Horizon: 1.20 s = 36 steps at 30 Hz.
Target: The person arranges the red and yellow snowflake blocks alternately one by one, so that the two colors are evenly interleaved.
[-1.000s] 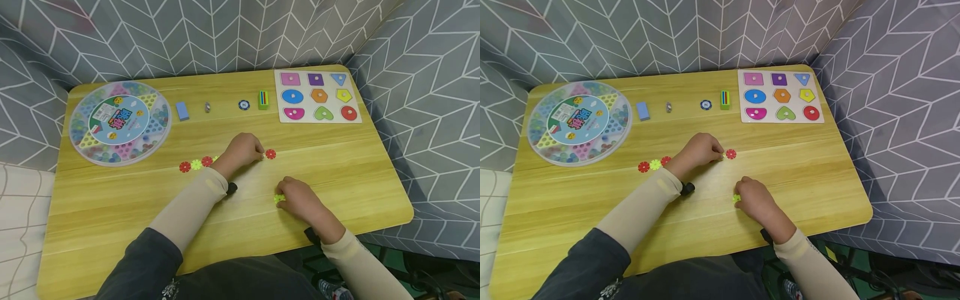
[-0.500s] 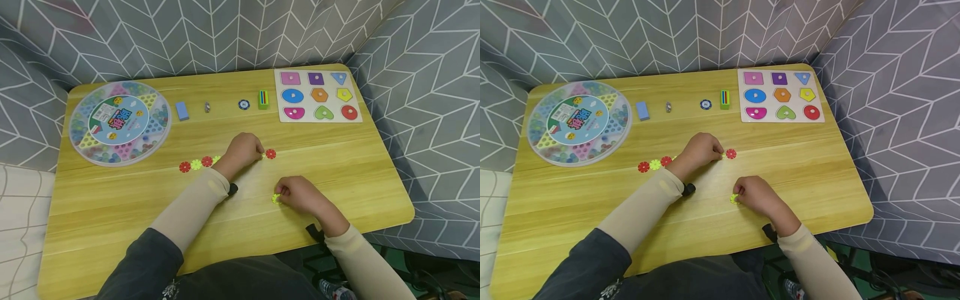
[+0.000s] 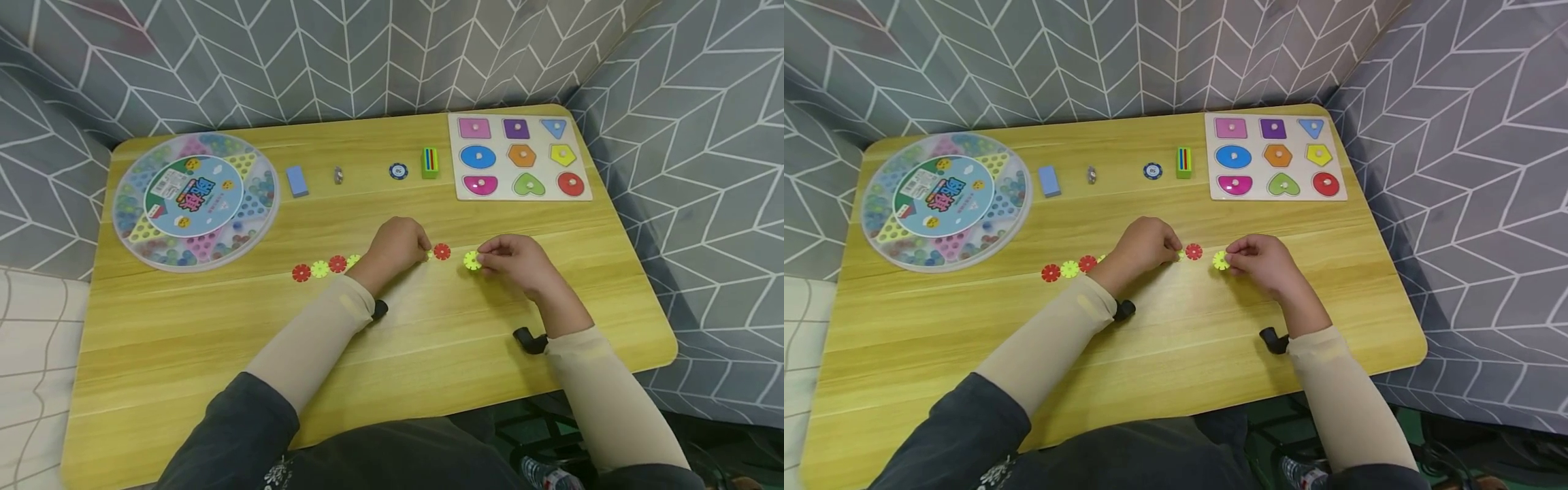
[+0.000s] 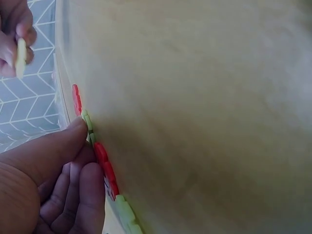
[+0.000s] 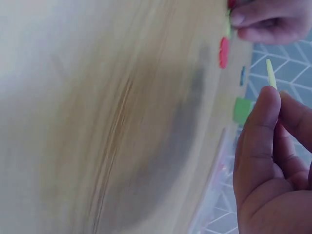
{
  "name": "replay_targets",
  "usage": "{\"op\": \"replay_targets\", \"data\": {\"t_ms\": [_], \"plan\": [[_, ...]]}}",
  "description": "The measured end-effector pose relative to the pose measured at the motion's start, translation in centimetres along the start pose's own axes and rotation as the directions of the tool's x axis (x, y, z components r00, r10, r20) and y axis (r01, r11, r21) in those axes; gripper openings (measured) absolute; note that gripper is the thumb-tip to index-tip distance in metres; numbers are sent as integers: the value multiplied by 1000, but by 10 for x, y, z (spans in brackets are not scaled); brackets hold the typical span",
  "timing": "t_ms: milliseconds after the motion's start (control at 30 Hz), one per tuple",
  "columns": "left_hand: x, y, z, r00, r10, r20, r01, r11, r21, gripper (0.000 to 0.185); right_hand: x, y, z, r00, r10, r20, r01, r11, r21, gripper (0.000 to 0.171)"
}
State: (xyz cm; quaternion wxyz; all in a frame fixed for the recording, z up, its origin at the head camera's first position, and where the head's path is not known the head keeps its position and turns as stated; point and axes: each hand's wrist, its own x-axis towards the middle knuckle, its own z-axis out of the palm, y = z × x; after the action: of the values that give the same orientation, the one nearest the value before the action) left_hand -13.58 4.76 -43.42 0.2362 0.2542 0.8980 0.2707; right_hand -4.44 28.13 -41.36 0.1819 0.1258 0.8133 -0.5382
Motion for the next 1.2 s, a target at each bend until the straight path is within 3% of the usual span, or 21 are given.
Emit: {"op": "replay_targets", "data": {"t_ms": [233,433,833,1200], "plan": [[-1,1,-1,1000,7,-5,-7,1000,7,9,31,-1,0,995,97,-21,-95,992,80,25],[-1,0,1,1000,23,-3,-23,1000,7,11,44,0,7,986,165,-25,-159,973,167,26],[-1,1,-1,1000,26,-7,-26,1000,17,9,48,-4,13,985,150,-80,-156,984,-87,19],[-1,1,0,1000,15,-15,-15,1000,10,10,45,-12,19,991,64,-121,-101,940,-327,15]]}}
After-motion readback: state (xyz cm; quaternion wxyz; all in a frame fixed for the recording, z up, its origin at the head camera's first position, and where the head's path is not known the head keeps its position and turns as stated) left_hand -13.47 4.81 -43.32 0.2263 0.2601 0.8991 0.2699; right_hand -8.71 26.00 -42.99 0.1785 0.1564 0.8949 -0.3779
